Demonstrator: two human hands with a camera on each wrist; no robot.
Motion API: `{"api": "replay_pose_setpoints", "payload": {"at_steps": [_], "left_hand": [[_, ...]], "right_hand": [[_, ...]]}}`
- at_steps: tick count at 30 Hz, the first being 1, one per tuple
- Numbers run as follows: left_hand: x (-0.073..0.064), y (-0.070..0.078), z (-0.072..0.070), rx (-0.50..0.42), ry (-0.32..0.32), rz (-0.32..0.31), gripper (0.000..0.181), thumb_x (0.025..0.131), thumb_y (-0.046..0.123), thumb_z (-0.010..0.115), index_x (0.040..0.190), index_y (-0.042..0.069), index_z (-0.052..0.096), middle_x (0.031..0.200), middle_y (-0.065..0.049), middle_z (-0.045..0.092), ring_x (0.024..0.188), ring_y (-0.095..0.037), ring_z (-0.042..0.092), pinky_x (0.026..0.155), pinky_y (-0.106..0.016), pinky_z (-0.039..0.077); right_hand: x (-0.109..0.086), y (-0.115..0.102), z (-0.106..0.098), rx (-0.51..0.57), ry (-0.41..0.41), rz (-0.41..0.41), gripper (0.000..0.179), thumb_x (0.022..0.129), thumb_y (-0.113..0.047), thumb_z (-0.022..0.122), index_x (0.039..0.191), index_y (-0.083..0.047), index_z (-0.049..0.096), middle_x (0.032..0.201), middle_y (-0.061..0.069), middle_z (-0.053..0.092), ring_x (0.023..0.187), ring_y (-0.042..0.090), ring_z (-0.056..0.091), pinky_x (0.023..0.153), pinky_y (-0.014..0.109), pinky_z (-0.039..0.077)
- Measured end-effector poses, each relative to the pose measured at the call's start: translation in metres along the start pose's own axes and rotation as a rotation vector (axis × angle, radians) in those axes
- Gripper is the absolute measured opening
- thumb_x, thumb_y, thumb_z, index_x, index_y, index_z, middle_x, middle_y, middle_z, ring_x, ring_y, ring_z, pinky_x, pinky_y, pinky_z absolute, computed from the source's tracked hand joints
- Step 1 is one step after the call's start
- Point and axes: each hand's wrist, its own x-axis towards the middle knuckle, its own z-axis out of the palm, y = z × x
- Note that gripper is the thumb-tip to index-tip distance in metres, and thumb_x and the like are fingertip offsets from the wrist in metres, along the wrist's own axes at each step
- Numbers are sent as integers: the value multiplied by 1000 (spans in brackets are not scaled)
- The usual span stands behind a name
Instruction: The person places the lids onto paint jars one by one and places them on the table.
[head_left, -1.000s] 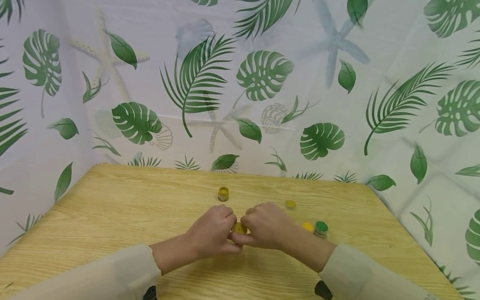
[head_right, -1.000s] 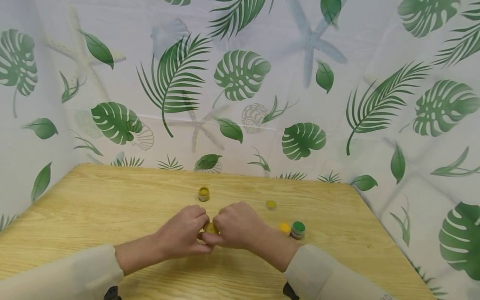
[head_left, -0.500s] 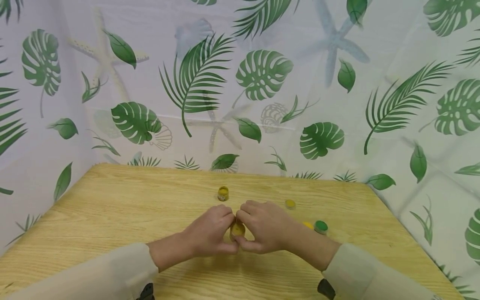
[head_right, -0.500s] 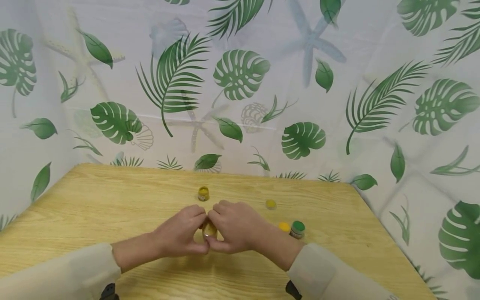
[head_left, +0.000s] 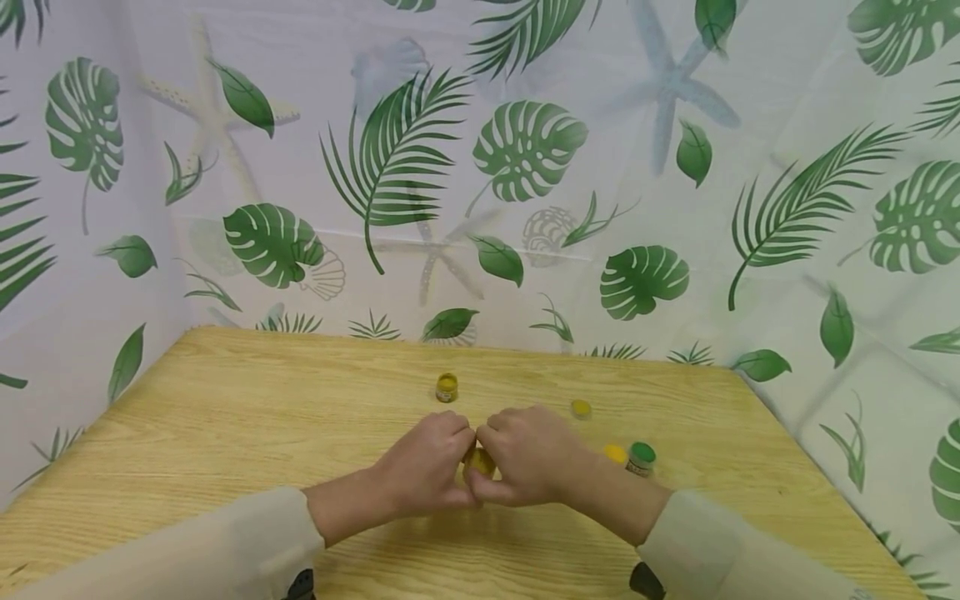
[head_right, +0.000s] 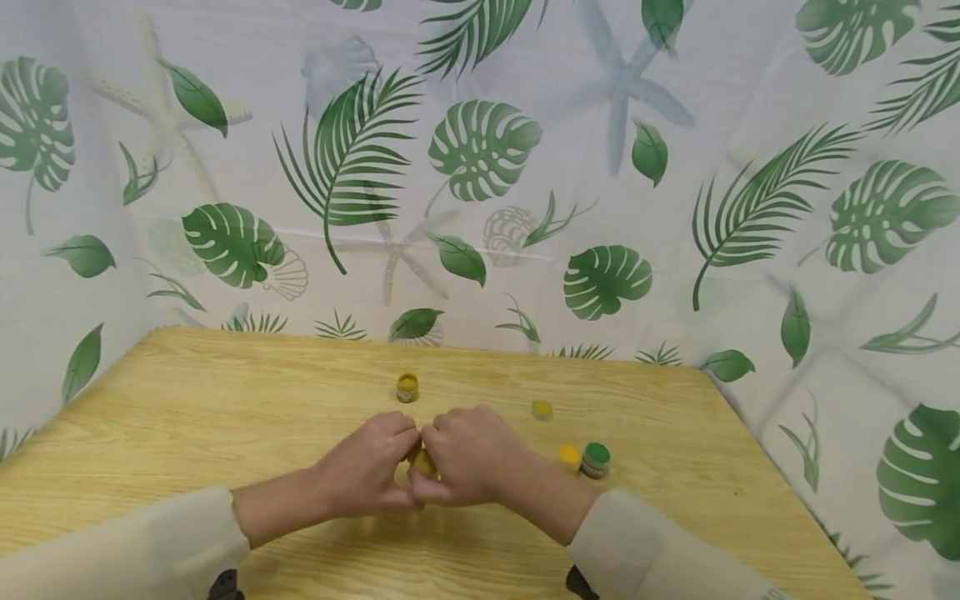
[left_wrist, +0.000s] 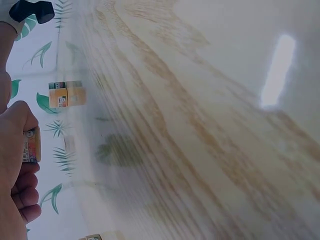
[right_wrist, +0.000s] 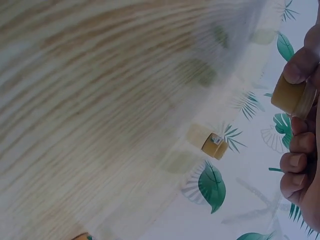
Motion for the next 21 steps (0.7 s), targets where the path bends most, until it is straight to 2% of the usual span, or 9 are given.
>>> {"api": "replay_pose_setpoints", "payload": {"at_steps": [6, 9, 13, 16, 19, 21], "left_hand": [[1, 2, 2, -10, 12, -9, 33, 62, 33, 82, 69, 16, 54, 66, 9, 48, 64, -5, 41, 64, -19, 39], [1, 0, 1, -18, -2, -23, 34, 62, 33, 82, 68, 16, 54, 67, 8, 48, 64, -5, 41, 64, -20, 40], [0, -4, -3, -97, -36, -22, 32, 66, 31, 83, 76, 13, 58, 71, 4, 53, 68, -6, 41, 65, -18, 39], [-1, -7, -5, -164, -50, -4, 27, 68, 26, 80, 81, 13, 60, 73, 1, 56, 69, -5, 40, 65, -16, 37], [-1, -8, -4, -180, -34, 17, 23, 68, 24, 77, 80, 14, 60, 71, 2, 55, 68, -4, 39, 64, -15, 35], [0, -7, -3, -168, -10, 27, 23, 67, 25, 77, 79, 14, 60, 70, 3, 55, 67, -4, 38, 64, -14, 35]], "right_hand": [[2, -7, 4, 20, -36, 106, 47, 85, -46, 60, 54, -22, 34, 49, -13, 26, 44, 2, 23, 40, 18, 17], [1, -5, 2, 13, -46, 113, 50, 89, -50, 59, 54, -21, 37, 50, -13, 27, 44, 2, 23, 41, 19, 17], [-3, 2, -3, 34, -37, 27, 37, 91, -53, 59, 74, -21, 55, 64, -12, 41, 53, 3, 33, 45, 17, 23], [-6, 7, -5, 53, -9, -64, 29, 92, -49, 59, 88, -20, 59, 73, -11, 46, 60, 3, 37, 48, 16, 26], [-6, 8, -5, 52, 20, -117, 25, 92, -45, 59, 88, -20, 58, 74, -11, 47, 61, 3, 38, 49, 15, 27], [-6, 8, -5, 44, 27, -124, 25, 91, -44, 60, 85, -20, 57, 72, -11, 46, 60, 3, 37, 48, 15, 27]]}}
